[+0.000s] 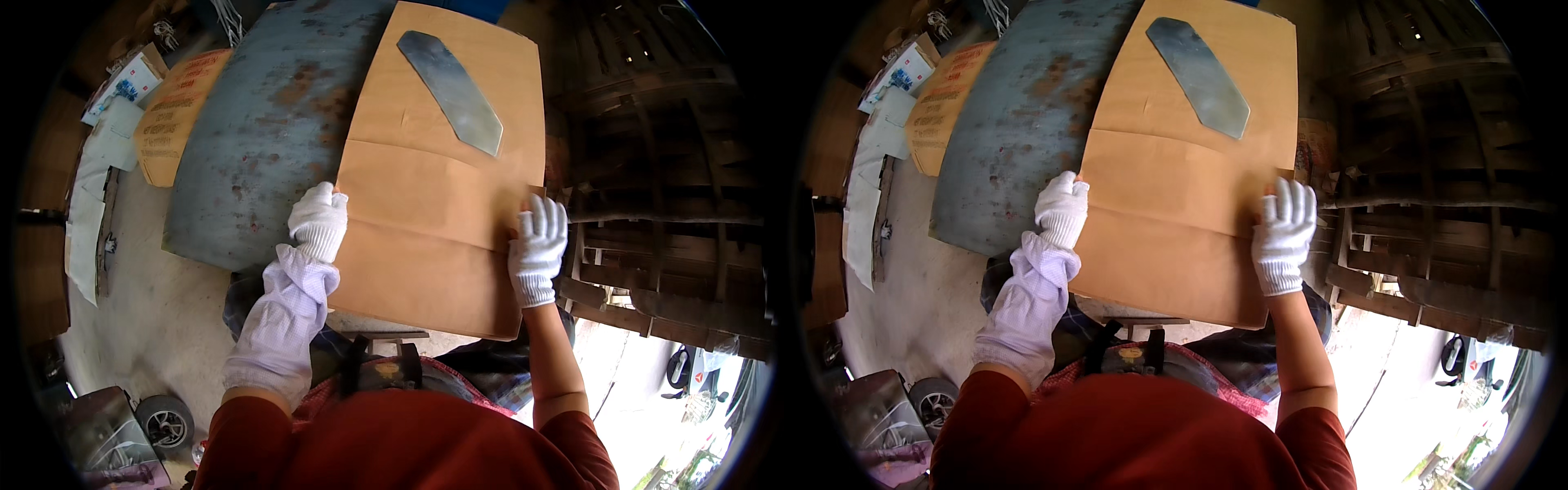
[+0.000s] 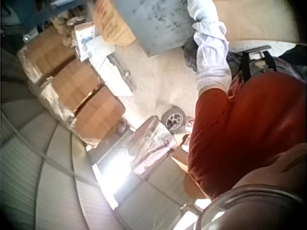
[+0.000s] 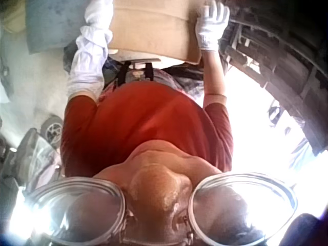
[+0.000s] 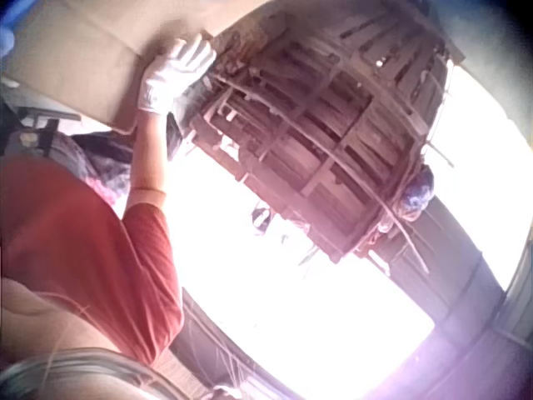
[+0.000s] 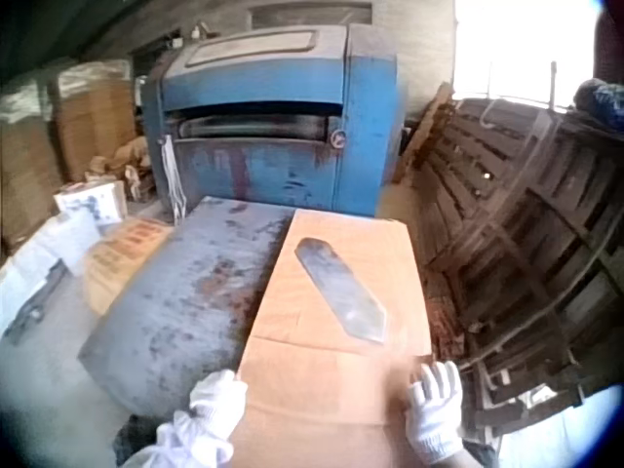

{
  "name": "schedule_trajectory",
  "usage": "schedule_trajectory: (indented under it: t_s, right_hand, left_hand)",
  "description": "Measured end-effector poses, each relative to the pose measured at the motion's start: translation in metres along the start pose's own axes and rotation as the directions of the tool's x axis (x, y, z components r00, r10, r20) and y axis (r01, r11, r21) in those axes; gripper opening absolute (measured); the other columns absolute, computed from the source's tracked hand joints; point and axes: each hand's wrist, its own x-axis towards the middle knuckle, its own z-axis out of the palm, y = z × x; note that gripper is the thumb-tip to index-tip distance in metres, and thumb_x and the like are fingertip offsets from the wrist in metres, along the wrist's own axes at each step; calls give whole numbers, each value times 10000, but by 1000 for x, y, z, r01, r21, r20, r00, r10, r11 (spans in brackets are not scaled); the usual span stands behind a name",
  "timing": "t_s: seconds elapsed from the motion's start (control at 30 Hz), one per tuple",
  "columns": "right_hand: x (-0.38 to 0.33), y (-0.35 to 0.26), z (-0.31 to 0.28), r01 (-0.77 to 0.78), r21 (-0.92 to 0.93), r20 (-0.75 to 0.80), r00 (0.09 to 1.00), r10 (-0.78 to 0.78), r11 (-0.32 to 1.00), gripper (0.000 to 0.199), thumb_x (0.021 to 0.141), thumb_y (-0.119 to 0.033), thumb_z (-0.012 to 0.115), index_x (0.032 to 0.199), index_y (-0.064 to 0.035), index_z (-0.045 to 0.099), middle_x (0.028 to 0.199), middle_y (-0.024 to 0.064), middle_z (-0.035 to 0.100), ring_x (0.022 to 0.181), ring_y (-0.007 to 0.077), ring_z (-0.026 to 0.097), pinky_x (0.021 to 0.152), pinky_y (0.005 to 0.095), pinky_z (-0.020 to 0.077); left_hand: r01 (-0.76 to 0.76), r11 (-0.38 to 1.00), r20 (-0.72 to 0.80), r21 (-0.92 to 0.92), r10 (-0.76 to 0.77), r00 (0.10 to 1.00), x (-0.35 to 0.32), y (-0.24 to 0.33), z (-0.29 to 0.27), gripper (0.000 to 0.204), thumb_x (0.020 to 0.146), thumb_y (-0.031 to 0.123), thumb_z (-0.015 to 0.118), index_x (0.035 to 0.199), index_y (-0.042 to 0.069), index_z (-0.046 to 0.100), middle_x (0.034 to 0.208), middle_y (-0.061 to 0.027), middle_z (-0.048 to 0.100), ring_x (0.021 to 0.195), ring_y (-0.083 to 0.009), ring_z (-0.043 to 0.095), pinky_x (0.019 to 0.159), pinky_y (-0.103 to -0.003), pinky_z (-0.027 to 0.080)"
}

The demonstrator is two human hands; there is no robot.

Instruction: The person places a metal template on a large sheet of brown paper, cuts the paper with scissors, and folds the paper around the template to form a package. The person then carries the wrapped package to a workbench and continues folding and securing the paper.

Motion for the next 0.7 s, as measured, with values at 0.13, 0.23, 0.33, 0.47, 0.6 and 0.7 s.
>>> schedule_trajectory:
  t_s: [0.13, 0.23, 0.33, 0.47, 0.6, 0.7]
  right_hand:
    - [32, -40, -10, 131, 256, 115, 980, -165, 958, 694, 794, -398, 737, 1341, -22, 531, 1422, 223, 487, 1345, 429, 414, 1155, 538, 306]
    - [40, -34, -25, 93, 290, 166, 975, -146, 953, 651, 764, -443, 759, 1243, -36, 589, 1340, 204, 535, 1262, 394, 487, 1065, 498, 395]
    - [68, -63, -31, 1, 320, 299, 949, -102, 947, 615, 754, -440, 752, 1207, -51, 603, 1285, 178, 572, 1213, 366, 530, 1029, 481, 425]
    - [85, -96, 9, 240, 427, 76, 951, -299, 872, 659, 770, -430, 711, 1282, -36, 581, 1386, 196, 537, 1327, 398, 452, 1147, 515, 317]
    - [43, -28, -24, 63, 259, 180, 977, -113, 964, 742, 757, -457, 724, 1321, -6, 555, 1455, 248, 458, 1386, 443, 375, 1190, 560, 219]
    - [11, 9, -9, -2, 323, 96, 995, -31, 946, 788, 807, -463, 706, 1385, 28, 493, 1480, 256, 424, 1400, 452, 357, 1195, 552, 231]
  left_hand:
    - [20, 1000, 241, 13, -22, 970, 21, 3, -22, 299, 889, 337, 624, 1021, 75, 679, 1020, -196, 702, 948, -399, 666, 827, -461, 525]
    - [-381, 804, 246, 456, 297, 923, 31, 35, -53, 594, 809, 443, 668, 1250, 56, 579, 1338, -173, 581, 1225, -367, 552, 1009, -536, 426]
    - [-848, 399, 169, 348, 863, 475, 30, 55, -33, 938, 717, 549, 703, 1436, 27, 404, 1546, -152, 371, 1403, -366, 375, 1164, -586, 271]
    - [-941, 329, -9, -83, 944, 331, 10, 69, 17, 1012, 673, 567, 744, 1471, 58, 387, 1546, -171, 368, 1416, -374, 359, 1200, -553, 245]
    - [-847, 532, 114, -18, 842, 527, 20, 14, -17, 950, 701, 409, 798, 1483, 77, 373, 1561, -182, 335, 1434, -401, 321, 1203, -545, 239]
    - [-688, 710, 116, -149, 704, 701, 21, -16, -12, 924, 736, 389, 788, 1481, 51, 359, 1573, -190, 296, 1436, -400, 308, 1208, -526, 225]
